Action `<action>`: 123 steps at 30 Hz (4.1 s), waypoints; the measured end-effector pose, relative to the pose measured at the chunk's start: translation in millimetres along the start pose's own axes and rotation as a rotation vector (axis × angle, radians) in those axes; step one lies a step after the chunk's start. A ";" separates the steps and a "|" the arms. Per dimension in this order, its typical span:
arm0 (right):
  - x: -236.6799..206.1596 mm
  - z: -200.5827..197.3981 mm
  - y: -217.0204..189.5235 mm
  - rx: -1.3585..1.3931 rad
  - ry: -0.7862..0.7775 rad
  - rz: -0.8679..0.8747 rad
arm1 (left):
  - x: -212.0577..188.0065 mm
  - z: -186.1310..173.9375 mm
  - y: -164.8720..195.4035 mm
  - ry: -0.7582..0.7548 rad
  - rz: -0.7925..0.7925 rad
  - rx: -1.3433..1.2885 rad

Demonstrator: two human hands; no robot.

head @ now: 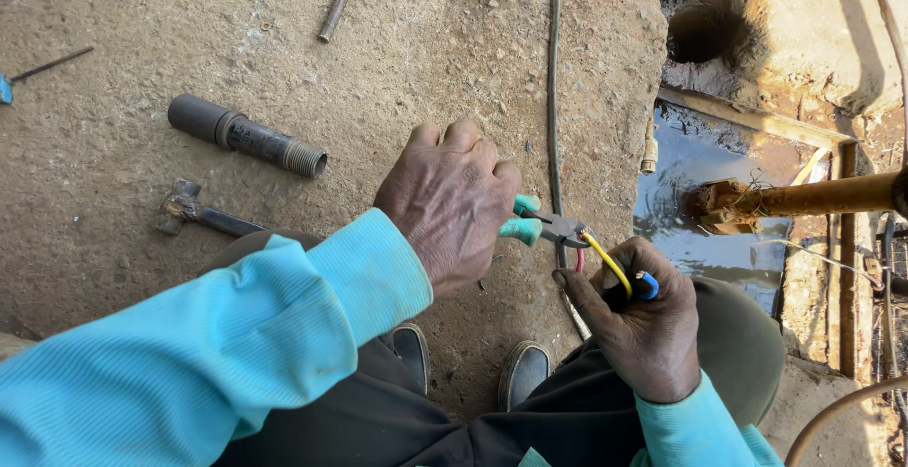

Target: The person strips the outer black insulation from a cable using pliers, then separates the internal colored wires. They proceed to strip the insulation from the individual wires.

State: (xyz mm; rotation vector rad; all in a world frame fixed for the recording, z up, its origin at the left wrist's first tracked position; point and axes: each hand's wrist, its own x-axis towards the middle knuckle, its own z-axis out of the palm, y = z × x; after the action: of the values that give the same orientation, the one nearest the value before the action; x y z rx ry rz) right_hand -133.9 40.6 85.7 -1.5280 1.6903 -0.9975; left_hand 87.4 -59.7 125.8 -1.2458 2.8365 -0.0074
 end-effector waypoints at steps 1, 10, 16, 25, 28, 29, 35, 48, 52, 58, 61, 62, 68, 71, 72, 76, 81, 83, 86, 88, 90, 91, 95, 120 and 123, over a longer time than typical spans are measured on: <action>0.8 1.9 -1.5 0.003 0.018 0.008 | 1.4 4.4 -2.6 0.083 0.003 -0.036; 5.4 23.5 -15.0 -0.179 0.067 -0.134 | 18.3 48.8 -20.9 -0.070 -0.062 -0.349; 9.1 21.5 -3.9 0.081 -0.020 0.012 | -6.1 61.8 9.1 -0.311 -0.368 -0.818; -3.7 -39.5 40.3 0.516 -0.294 0.145 | -62.4 69.8 72.2 -0.611 -0.216 -2.130; -4.9 -41.6 45.5 0.459 -0.274 0.155 | -52.4 59.9 60.7 -0.591 -0.190 -1.445; -5.7 -41.0 45.9 0.431 -0.270 0.175 | -49.1 54.8 57.9 -0.564 -0.189 -1.092; -7.7 -41.8 46.6 0.401 -0.215 0.118 | -43.4 35.5 53.6 -0.646 -0.289 -1.124; -9.1 -36.2 45.3 0.458 -0.138 0.120 | -47.0 57.3 63.3 -0.527 -0.208 -1.361; -7.0 -34.0 46.4 0.481 -0.152 0.126 | -45.4 55.7 63.1 -0.512 -0.193 -1.398; -6.1 -30.6 48.0 0.472 -0.172 0.115 | -44.1 50.1 62.7 -0.519 -0.216 -1.308; -5.7 -29.9 47.8 0.463 -0.169 0.099 | -44.4 49.7 63.2 -0.470 -0.196 -1.328; -6.0 -29.8 47.5 0.468 -0.170 0.103 | -44.6 49.9 63.7 -0.448 -0.191 -1.340; -6.4 -29.3 46.2 0.461 -0.152 0.101 | -45.6 54.9 68.4 -0.471 -0.231 -1.345; -8.3 -27.4 45.0 0.382 -0.100 0.075 | -45.1 60.5 73.0 -0.557 -0.325 -1.384; -9.3 -26.5 44.4 0.342 -0.078 0.062 | -45.1 62.8 74.6 -0.520 -0.335 -1.425; -13.5 -21.5 41.1 0.182 -0.026 0.015 | -41.5 72.8 77.9 -0.455 -0.412 -1.562; -13.9 -16.9 37.5 0.229 -0.034 -0.014 | -38.4 75.7 77.6 -0.445 -0.490 -1.390; -13.7 -15.1 36.6 0.288 -0.065 -0.008 | -41.6 74.5 74.3 -0.324 -0.468 -1.309; -14.0 -12.0 36.1 0.308 -0.064 0.031 | -43.1 75.4 70.3 -0.124 -0.417 -1.164; -13.8 -10.7 36.0 0.309 -0.053 0.046 | -43.6 78.1 75.2 -0.226 -0.464 -1.251; -13.4 -10.0 35.7 0.322 -0.047 0.041 | -41.9 82.7 87.2 -0.261 -0.525 -1.440; -13.8 -10.3 35.1 0.310 -0.043 0.031 | -40.3 84.5 97.0 -0.242 -0.562 -1.588; -18.9 -13.7 30.6 0.415 -0.007 0.050 | -38.9 96.4 93.8 -0.073 -0.622 -1.586; -18.8 -7.7 35.3 0.252 0.075 0.078 | -42.6 83.5 92.0 -0.521 -0.253 -1.918; -19.2 -7.6 32.4 0.189 0.081 0.050 | -42.2 84.0 92.6 -0.531 -0.236 -1.945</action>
State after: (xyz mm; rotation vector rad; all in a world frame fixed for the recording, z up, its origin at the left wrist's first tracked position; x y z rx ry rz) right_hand -154.6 61.7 61.1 -1.3331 1.6295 -1.1707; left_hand 51.2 35.1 41.4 -1.0869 1.4923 2.8165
